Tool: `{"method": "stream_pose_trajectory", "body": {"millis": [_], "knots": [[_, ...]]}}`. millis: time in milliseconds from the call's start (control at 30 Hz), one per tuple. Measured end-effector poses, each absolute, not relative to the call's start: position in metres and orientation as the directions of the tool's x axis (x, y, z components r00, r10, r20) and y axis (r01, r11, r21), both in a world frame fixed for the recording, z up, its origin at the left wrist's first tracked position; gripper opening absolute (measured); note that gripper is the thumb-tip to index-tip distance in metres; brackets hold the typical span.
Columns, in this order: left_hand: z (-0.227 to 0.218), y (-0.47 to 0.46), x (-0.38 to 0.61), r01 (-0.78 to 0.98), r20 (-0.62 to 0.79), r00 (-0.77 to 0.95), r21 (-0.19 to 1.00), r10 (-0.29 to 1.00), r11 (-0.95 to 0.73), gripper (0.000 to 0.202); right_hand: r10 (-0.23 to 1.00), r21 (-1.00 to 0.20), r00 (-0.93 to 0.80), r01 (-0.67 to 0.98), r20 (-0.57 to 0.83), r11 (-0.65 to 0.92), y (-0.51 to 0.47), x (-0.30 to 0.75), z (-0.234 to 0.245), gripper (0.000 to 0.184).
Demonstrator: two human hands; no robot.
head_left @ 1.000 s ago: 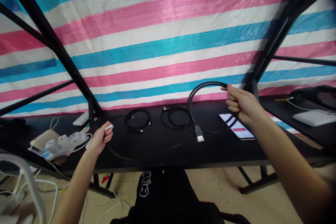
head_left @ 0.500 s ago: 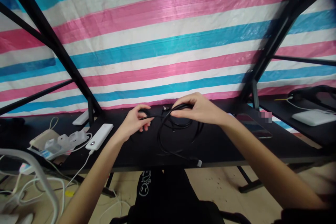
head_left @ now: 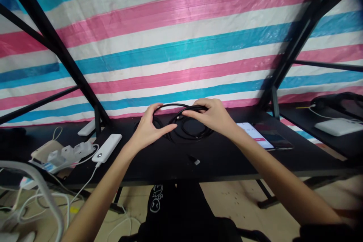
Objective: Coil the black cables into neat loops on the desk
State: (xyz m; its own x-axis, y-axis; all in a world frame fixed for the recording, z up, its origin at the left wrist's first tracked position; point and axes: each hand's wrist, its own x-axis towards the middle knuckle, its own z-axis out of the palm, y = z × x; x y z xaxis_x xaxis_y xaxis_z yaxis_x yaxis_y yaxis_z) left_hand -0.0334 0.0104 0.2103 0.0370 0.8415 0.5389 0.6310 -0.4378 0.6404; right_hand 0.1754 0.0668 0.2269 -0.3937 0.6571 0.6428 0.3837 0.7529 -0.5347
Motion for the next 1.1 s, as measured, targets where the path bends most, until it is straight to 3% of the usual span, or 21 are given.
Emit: {"method": "stream_pose_trajectory", "body": {"millis": [100, 267, 400, 500, 600, 700, 967, 1100], "knots": [[0.198, 0.011, -0.029, 0.679, 0.465, 0.045, 0.635, 0.884, -0.368, 0.058, 0.615, -0.457, -0.356, 0.436, 0.703, 0.775, 0.07, 0.174, 0.225, 0.037], [0.205, 0.015, -0.005, 0.592, 0.554, 0.19, 0.593, 0.81, -0.545, 0.051, 0.456, -0.279, -0.491, 0.393, 0.742, 0.876, 0.07, 0.166, 0.221, 0.034], [0.219, 0.019, 0.002, 0.583, 0.607, 0.28, 0.509, 0.744, -0.634, 0.055, 0.585, -0.421, -0.539, 0.406, 0.606, 0.811, 0.069, 0.164, 0.219, 0.028], [0.218, 0.022, -0.007, 0.682, 0.705, 0.149, 0.434, 0.693, -0.588, 0.06, 0.627, -0.517, -0.379, 0.358, 0.68, 0.777, 0.071, 0.171, 0.223, 0.027], [0.21, 0.026, -0.021, 0.689, 0.642, -0.017, 0.563, 0.767, -0.456, 0.048, 0.635, -0.574, -0.246, 0.279, 0.733, 0.77, 0.076, 0.18, 0.229, 0.026], [0.2, 0.029, -0.027, 0.626, 0.483, 0.001, 0.682, 0.876, -0.378, 0.024, 0.646, -0.596, -0.315, 0.25, 0.695, 0.763, 0.077, 0.182, 0.228, 0.025], [0.2, 0.026, -0.008, 0.529, 0.483, 0.257, 0.655, 0.837, -0.539, 0.015, 0.625, -0.466, -0.563, 0.418, 0.54, 0.78, 0.072, 0.172, 0.221, 0.031], [0.21, 0.027, -0.003, 0.437, 0.525, 0.249, 0.689, 0.814, -0.578, 0.031, 0.675, -0.606, -0.553, 0.342, 0.489, 0.718, 0.076, 0.178, 0.224, 0.032]]}}
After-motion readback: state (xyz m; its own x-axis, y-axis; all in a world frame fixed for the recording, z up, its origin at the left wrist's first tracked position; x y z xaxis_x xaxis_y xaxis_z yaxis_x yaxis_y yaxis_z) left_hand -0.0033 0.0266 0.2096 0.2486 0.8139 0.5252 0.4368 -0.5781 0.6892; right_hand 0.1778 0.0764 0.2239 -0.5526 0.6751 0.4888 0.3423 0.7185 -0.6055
